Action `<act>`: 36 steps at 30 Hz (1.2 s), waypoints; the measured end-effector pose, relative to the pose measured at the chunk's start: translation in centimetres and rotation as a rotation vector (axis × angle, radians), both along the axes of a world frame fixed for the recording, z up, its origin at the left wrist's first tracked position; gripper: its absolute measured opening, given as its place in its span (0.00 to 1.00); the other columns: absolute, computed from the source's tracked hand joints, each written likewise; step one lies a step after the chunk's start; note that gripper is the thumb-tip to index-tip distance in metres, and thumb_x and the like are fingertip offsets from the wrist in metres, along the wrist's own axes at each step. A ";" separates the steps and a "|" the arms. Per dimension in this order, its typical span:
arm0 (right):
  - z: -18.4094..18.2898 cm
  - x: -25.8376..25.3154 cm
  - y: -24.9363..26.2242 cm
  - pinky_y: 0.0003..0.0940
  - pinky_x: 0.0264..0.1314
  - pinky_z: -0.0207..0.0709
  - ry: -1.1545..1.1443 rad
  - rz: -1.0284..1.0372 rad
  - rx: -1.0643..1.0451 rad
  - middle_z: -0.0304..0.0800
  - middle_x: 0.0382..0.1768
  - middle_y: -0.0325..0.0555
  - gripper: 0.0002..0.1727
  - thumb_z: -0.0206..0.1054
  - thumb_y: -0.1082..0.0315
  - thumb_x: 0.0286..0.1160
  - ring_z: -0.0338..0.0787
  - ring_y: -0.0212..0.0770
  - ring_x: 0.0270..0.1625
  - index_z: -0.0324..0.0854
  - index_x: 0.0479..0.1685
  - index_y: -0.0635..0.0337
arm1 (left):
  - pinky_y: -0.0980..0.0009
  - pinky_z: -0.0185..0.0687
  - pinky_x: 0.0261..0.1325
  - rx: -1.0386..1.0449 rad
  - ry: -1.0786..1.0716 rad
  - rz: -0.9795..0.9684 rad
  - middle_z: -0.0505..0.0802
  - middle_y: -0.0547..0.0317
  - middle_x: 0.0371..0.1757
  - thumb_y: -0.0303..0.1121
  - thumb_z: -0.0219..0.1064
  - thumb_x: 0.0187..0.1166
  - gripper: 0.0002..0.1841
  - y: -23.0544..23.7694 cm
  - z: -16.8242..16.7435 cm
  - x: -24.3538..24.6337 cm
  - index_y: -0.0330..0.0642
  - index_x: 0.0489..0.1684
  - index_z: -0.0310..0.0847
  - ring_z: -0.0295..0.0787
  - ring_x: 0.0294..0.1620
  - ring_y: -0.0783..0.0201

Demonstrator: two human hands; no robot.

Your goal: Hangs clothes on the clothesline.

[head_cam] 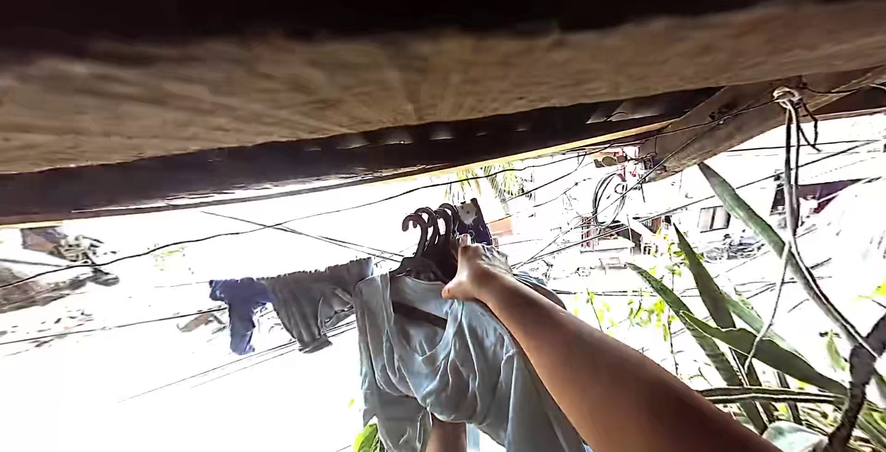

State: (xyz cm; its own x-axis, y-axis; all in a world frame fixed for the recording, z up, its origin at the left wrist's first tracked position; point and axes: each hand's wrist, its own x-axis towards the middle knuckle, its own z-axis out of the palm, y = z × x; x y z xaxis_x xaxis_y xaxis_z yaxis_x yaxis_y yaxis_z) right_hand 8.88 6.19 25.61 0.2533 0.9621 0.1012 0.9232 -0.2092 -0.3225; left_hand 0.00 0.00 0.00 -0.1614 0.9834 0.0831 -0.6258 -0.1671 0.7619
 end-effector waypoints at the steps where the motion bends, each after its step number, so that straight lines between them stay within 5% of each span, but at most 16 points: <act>1: 0.3 -0.4 0.4 0.66 0.72 0.72 0.003 -0.007 -0.023 0.80 0.72 0.64 0.58 0.83 0.46 0.58 0.80 0.63 0.75 0.56 0.88 0.63 | 0.61 0.76 0.67 -0.025 0.113 -0.026 0.85 0.39 0.60 0.27 0.39 0.93 0.21 -0.2 0.2 -0.6 0.13 0.70 0.62 0.85 0.57 0.62; 5: 0.3 -1.6 2.3 0.65 0.72 0.73 -0.001 -0.046 -0.059 0.76 0.75 0.67 0.56 0.85 0.49 0.56 0.79 0.64 0.76 0.59 0.85 0.67 | 0.64 0.76 0.70 -0.032 0.397 -0.118 0.88 0.43 0.62 0.25 0.41 0.92 0.20 1.6 -1.3 -1.9 0.15 0.70 0.67 0.86 0.62 0.65; 8: -0.1 -1.7 3.3 0.65 0.77 0.69 0.031 -0.079 -0.104 0.73 0.77 0.69 0.55 0.86 0.50 0.56 0.75 0.65 0.80 0.62 0.84 0.70 | 0.72 0.74 0.70 0.098 0.255 -0.063 0.79 0.40 0.66 0.26 0.38 0.92 0.22 6.8 -8.1 -0.8 0.17 0.77 0.53 0.77 0.65 0.69; 11: -4.0 -0.3 6.4 0.67 0.68 0.75 0.004 -0.144 -0.055 0.82 0.68 0.68 0.54 0.88 0.46 0.47 0.83 0.65 0.71 0.72 0.76 0.69 | 0.70 0.78 0.66 0.075 0.142 -0.005 0.78 0.32 0.68 0.23 0.44 0.90 0.20 9.2 -11.5 0.3 0.18 0.76 0.57 0.78 0.64 0.62; 13: -7.5 1.3 9.5 0.69 0.60 0.80 -0.028 -0.166 0.012 0.87 0.60 0.67 0.54 0.90 0.46 0.37 0.88 0.66 0.62 0.76 0.71 0.67 | 0.71 0.73 0.74 -0.124 0.367 -0.061 0.79 0.42 0.76 0.24 0.53 0.90 0.22 6.4 -7.3 -0.5 0.28 0.81 0.61 0.77 0.73 0.63; 15: -6.3 0.4 6.8 0.67 0.70 0.74 0.029 -0.150 -0.096 0.80 0.70 0.70 0.54 0.87 0.51 0.52 0.81 0.66 0.73 0.66 0.81 0.68 | 0.65 0.68 0.81 -0.221 0.452 -0.130 0.77 0.45 0.81 0.26 0.57 0.88 0.25 4.6 -5.1 -1.2 0.33 0.84 0.62 0.74 0.79 0.59; 18: -6.1 -0.5 4.5 0.66 0.75 0.70 0.116 -0.130 -0.136 0.75 0.75 0.71 0.53 0.83 0.56 0.58 0.76 0.68 0.78 0.60 0.84 0.70 | 0.68 0.73 0.73 -0.095 0.312 -0.082 0.78 0.39 0.75 0.25 0.51 0.91 0.22 5.5 -7.6 -1.0 0.26 0.81 0.60 0.78 0.70 0.61; 20: -7.1 -0.2 4.7 0.67 0.74 0.70 0.104 -0.134 -0.115 0.76 0.75 0.70 0.54 0.83 0.56 0.58 0.77 0.67 0.77 0.57 0.86 0.68 | 0.72 0.77 0.65 0.121 0.248 0.038 0.77 0.25 0.67 0.21 0.44 0.90 0.20 6.0 -9.5 -0.6 0.12 0.73 0.56 0.79 0.64 0.59; 21: -7.5 0.0 4.9 0.67 0.75 0.69 0.101 -0.138 -0.107 0.76 0.75 0.70 0.55 0.83 0.56 0.58 0.77 0.67 0.78 0.56 0.87 0.66 | 0.72 0.79 0.63 0.084 0.207 0.058 0.77 0.21 0.66 0.18 0.41 0.88 0.19 4.7 -7.2 -0.8 0.07 0.71 0.55 0.80 0.63 0.57; 22: -7.8 0.0 4.9 0.67 0.76 0.69 0.100 -0.140 -0.100 0.76 0.75 0.69 0.56 0.83 0.57 0.58 0.77 0.67 0.78 0.54 0.89 0.64 | 0.72 0.74 0.69 -0.317 0.127 -0.055 0.77 0.36 0.73 0.17 0.39 0.90 0.20 2.6 -0.6 -1.8 0.19 0.78 0.58 0.79 0.66 0.63; 24: -8.4 0.1 4.9 0.65 0.75 0.70 0.096 -0.148 -0.095 0.77 0.75 0.66 0.58 0.84 0.56 0.57 0.78 0.64 0.77 0.52 0.90 0.61 | 0.72 0.68 0.76 -0.503 0.036 -0.072 0.75 0.39 0.78 0.18 0.37 0.91 0.21 1.2 3.8 -2.6 0.22 0.81 0.56 0.74 0.72 0.64; 27: -9.4 0.0 5.2 0.65 0.75 0.70 0.101 -0.164 -0.093 0.78 0.75 0.64 0.61 0.83 0.55 0.55 0.78 0.63 0.77 0.48 0.93 0.58 | 0.68 0.70 0.75 -0.361 -0.024 0.093 0.74 0.29 0.75 0.24 0.37 0.93 0.22 3.7 -1.8 -1.4 0.16 0.79 0.55 0.74 0.71 0.59; 29: -9.8 -0.2 5.3 0.64 0.73 0.72 0.100 -0.171 -0.088 0.80 0.73 0.63 0.62 0.83 0.54 0.54 0.80 0.62 0.75 0.47 0.93 0.57 | 0.66 0.77 0.64 -0.217 -0.154 0.188 0.77 0.31 0.68 0.31 0.34 0.95 0.22 6.4 -7.0 -0.2 0.18 0.76 0.54 0.77 0.62 0.60; 31: -10.1 -0.2 5.5 0.63 0.71 0.74 0.103 -0.167 -0.081 0.80 0.72 0.63 0.61 0.83 0.54 0.55 0.82 0.62 0.74 0.47 0.93 0.57 | 0.64 0.83 0.52 0.007 -0.216 0.315 0.76 0.20 0.63 0.30 0.35 0.94 0.24 9.2 -12.5 1.2 0.10 0.73 0.53 0.80 0.56 0.55; 33: -10.3 -0.4 5.4 0.62 0.71 0.75 0.109 -0.163 -0.083 0.80 0.73 0.63 0.61 0.81 0.53 0.57 0.82 0.61 0.74 0.45 0.94 0.56 | 0.61 0.76 0.64 -0.519 -0.294 0.072 0.79 0.44 0.67 0.29 0.38 0.95 0.20 9.4 -9.3 -1.3 0.29 0.77 0.62 0.76 0.57 0.62; 36: -10.9 -0.8 5.4 0.61 0.71 0.75 0.123 -0.163 -0.064 0.81 0.72 0.62 0.62 0.80 0.54 0.57 0.82 0.60 0.74 0.44 0.95 0.56 | 0.63 0.77 0.46 -0.556 -0.212 0.025 0.79 0.53 0.45 0.33 0.41 0.91 0.14 10.9 -12.4 -1.5 0.34 0.59 0.68 0.76 0.41 0.65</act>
